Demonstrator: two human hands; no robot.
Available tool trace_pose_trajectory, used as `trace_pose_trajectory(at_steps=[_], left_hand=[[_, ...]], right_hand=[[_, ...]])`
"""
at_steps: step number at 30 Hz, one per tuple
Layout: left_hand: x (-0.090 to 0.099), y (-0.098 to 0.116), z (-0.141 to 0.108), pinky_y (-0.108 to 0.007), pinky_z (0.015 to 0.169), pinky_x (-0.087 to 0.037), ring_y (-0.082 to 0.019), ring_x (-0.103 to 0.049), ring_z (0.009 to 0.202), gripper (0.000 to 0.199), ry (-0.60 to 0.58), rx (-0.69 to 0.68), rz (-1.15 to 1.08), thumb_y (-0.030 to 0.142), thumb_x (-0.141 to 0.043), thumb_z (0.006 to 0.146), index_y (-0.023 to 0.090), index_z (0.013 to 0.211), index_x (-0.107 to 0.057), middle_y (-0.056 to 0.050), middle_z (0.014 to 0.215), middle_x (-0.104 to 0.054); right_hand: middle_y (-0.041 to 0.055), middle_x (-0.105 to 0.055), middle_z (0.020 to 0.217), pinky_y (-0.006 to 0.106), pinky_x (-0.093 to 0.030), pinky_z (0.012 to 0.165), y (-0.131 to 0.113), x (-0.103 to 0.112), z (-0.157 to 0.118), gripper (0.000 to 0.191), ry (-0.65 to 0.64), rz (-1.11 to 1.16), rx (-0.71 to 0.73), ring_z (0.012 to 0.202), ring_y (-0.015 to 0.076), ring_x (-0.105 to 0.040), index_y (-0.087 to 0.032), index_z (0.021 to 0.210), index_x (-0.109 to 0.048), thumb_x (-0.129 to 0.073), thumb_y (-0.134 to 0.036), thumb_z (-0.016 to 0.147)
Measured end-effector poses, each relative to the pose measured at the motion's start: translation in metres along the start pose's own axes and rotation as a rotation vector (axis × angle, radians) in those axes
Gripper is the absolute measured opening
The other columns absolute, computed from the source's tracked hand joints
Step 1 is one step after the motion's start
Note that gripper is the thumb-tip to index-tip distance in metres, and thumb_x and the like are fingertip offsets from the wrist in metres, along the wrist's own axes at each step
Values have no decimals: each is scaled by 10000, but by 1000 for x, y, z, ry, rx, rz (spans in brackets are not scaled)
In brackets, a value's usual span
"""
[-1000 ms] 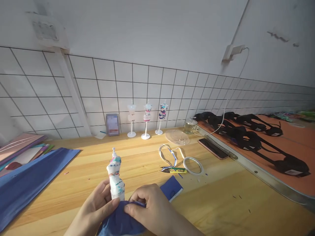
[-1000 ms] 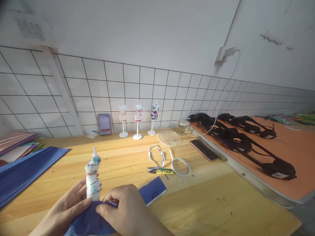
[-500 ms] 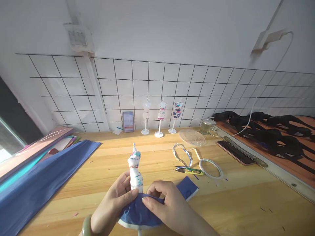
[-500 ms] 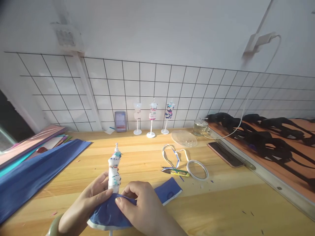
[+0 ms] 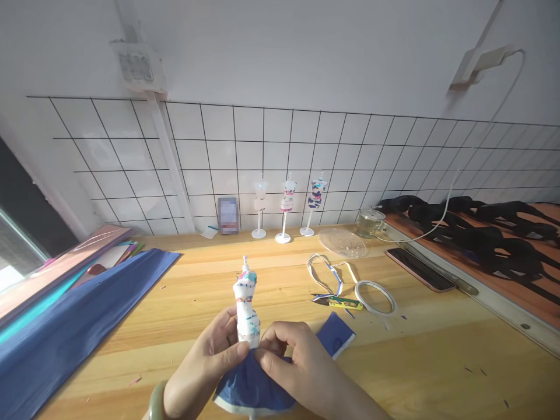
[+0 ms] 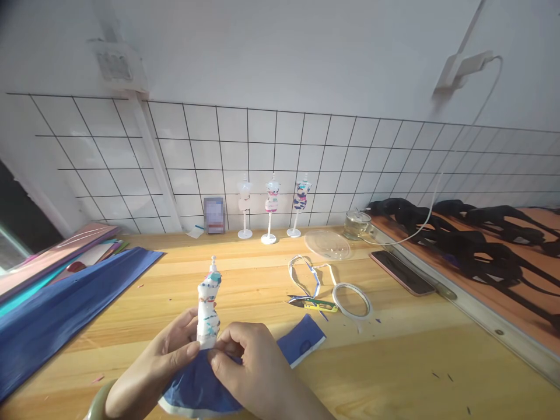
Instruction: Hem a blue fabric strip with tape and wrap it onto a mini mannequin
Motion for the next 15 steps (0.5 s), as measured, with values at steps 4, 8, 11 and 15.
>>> trace_pose_trajectory(at_steps=[4,8,11,15], left_hand=[[-1,-3,2,-308,758,-416,-188,-530,850,447,-37,-2,18,241,-708,675,210,1088,-541,-36,882,-569],[-1,-3,1,-324,797,-417,-200,-546,886,477,-20,-2,42,243,-721,660,213,1101,-542,-48,921,-598],[0,-1,0,-349,808,-426,-232,-563,917,474,18,-1,49,239,-730,645,195,1087,-563,-72,952,-623],[6,-1,0,-356,800,-438,-253,-567,941,495,69,-10,61,227,-729,646,185,1111,-562,-89,979,-637]], right_hand=[[-61,-409,554,193,-313,500,-3,0,0,142,-4,-5,24,545,89,-391,-186,609,-473,-509,-164,745],[-59,-435,557,196,-345,532,-3,1,0,139,19,-29,21,554,91,-419,-186,603,-488,-514,-162,738],[-58,-450,544,192,-352,519,-3,2,0,137,41,-46,21,543,89,-430,-182,597,-508,-528,-164,731],[-48,-507,531,187,-372,507,-1,5,0,144,95,-43,10,526,89,-468,-175,582,-542,-550,-173,726]])
Point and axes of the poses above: each hand's wrist, its own z-axis towards the middle knuckle, its own x-axis out of the back of the hand, y = z × x, the point moved 9 cm from there along z, towards the middle knuckle
